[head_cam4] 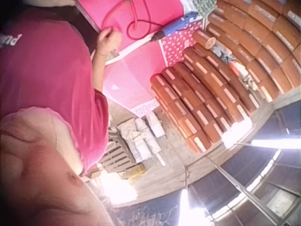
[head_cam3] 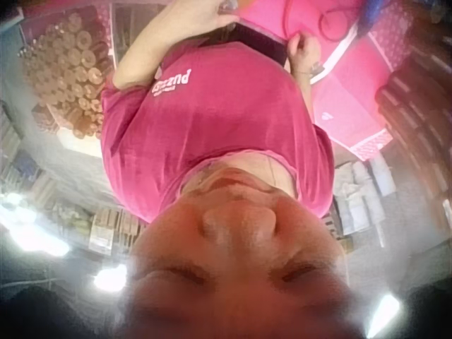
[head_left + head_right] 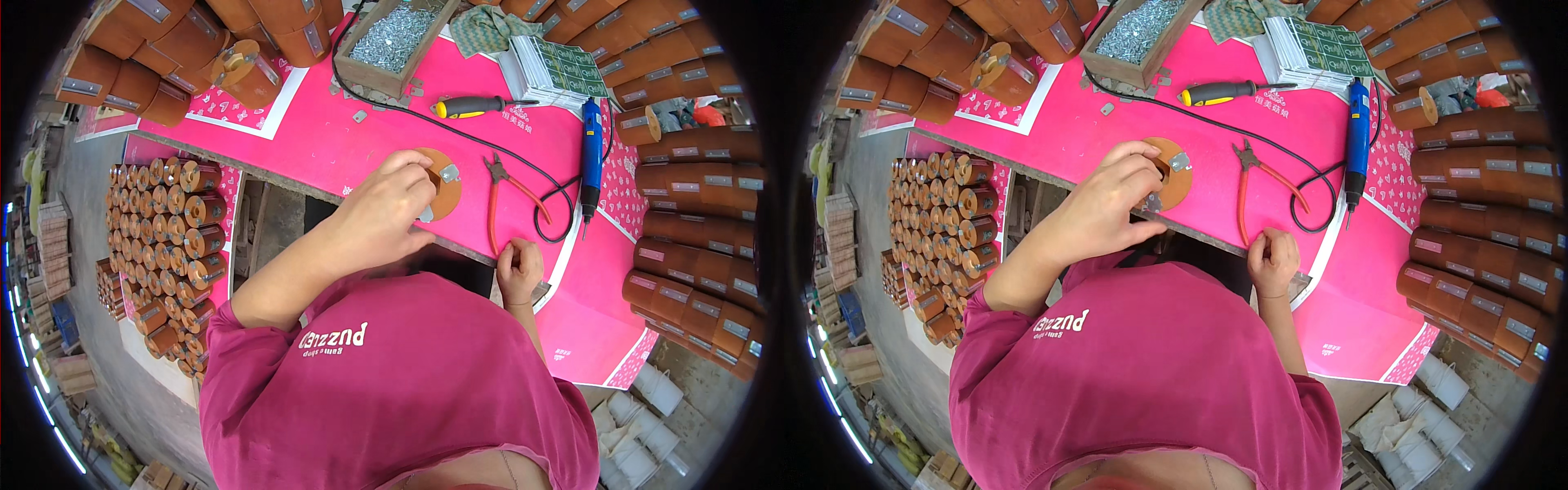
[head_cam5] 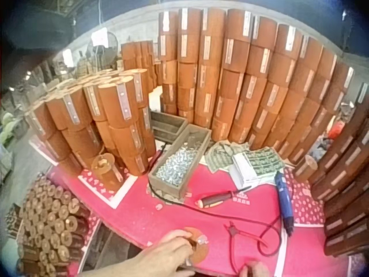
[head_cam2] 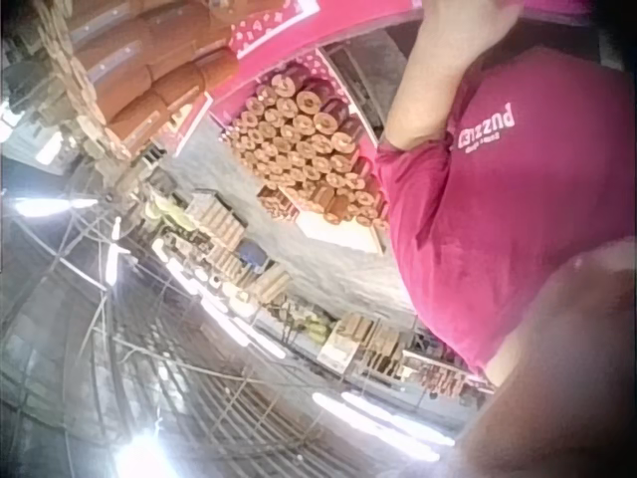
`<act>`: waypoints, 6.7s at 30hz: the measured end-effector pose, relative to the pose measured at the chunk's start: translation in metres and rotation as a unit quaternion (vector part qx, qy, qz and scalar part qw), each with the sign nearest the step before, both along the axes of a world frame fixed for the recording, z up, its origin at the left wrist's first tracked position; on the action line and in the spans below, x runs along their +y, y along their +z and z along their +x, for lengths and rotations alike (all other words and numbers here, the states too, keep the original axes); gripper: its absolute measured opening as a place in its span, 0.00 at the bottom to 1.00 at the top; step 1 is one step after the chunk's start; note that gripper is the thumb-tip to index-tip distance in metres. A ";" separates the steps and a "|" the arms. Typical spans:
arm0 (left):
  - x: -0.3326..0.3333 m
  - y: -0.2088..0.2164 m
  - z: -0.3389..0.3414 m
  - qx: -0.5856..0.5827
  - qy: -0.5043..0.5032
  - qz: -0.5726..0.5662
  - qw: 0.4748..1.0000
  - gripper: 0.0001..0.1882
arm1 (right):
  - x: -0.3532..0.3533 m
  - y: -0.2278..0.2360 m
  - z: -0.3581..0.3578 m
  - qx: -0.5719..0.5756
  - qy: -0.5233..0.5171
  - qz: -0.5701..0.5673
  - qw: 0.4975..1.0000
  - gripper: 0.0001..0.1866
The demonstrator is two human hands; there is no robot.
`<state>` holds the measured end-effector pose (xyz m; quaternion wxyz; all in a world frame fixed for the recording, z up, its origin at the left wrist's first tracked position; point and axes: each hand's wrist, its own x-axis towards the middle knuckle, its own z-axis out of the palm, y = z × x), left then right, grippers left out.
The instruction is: Assembling small wooden or bamboo furniture components by applying labels and using a screwdriver.
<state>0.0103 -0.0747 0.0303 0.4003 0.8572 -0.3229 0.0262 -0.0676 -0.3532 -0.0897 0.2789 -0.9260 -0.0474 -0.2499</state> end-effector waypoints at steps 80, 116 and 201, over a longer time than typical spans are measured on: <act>0.014 -0.012 -0.008 0.006 0.094 -0.003 0.996 0.14 | -0.001 -0.003 -0.002 -0.002 0.000 0.004 1.000 0.07; 0.012 -0.019 -0.021 -0.015 0.133 -0.028 0.991 0.14 | 0.084 0.058 0.229 0.041 0.180 -0.273 0.944 0.21; 0.016 -0.020 -0.020 0.014 0.121 -0.049 0.991 0.11 | 0.131 0.193 0.118 0.067 0.578 0.414 0.700 0.19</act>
